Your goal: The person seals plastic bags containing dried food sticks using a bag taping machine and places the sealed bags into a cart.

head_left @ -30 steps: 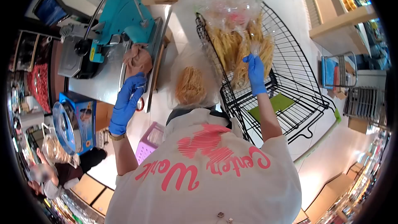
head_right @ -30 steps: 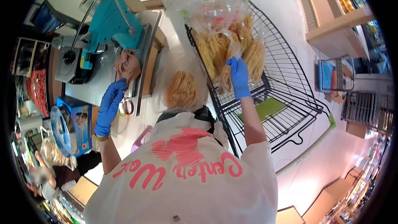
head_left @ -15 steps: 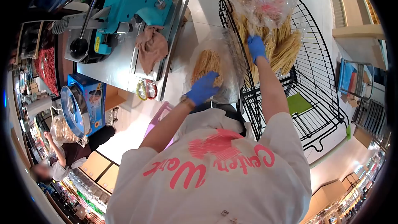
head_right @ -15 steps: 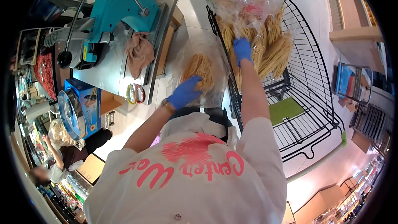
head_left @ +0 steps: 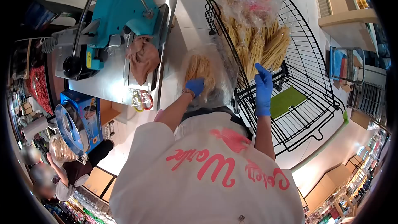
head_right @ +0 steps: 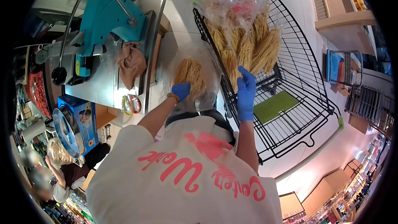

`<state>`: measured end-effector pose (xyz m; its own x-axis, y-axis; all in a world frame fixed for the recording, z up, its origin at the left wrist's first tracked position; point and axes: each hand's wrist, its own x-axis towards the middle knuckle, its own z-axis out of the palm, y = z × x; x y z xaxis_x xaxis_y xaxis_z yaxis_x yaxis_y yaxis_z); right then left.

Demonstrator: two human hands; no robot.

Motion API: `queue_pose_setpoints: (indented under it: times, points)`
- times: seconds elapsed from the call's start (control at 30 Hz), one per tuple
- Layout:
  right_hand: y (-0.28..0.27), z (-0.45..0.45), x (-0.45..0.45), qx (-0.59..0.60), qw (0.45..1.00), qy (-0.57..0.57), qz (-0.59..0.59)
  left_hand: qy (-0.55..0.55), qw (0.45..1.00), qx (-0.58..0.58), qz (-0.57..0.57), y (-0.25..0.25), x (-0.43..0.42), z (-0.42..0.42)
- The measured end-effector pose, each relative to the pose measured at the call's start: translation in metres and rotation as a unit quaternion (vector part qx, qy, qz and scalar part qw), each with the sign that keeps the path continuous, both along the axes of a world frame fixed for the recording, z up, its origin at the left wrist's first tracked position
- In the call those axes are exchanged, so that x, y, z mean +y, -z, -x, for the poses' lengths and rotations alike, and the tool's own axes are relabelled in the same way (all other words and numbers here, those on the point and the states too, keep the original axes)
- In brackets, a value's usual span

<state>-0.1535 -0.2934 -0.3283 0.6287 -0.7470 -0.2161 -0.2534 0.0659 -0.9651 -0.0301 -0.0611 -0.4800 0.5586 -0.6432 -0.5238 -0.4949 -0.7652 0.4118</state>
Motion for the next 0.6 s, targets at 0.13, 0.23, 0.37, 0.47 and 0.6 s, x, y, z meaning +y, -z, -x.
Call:
queue_pose_setpoints:
  times: [0.13,0.23,0.37,0.47,0.6]
  points:
    - [-0.007,-0.008,0.017,0.024,0.985,-0.136,0.1,-0.057,0.983,-0.005,0.174,-0.059,-0.003,-0.028]
    - [-0.022,-0.022,0.023,0.033,0.963,-0.245,0.11,-0.201,0.911,0.26,0.25,-0.133,0.002,-0.042]
    - [-0.051,-0.046,0.046,-0.007,0.865,-0.412,0.285,-0.221,0.86,0.342,0.307,-0.244,0.002,-0.039]
    - [-0.078,-0.06,0.063,-0.12,0.834,-0.444,0.304,-0.167,0.837,0.37,0.367,-0.297,0.001,-0.032]
    - [-0.07,-0.086,0.073,-0.153,0.933,-0.326,-0.003,-0.113,0.739,0.226,0.625,-0.316,0.016,-0.033]
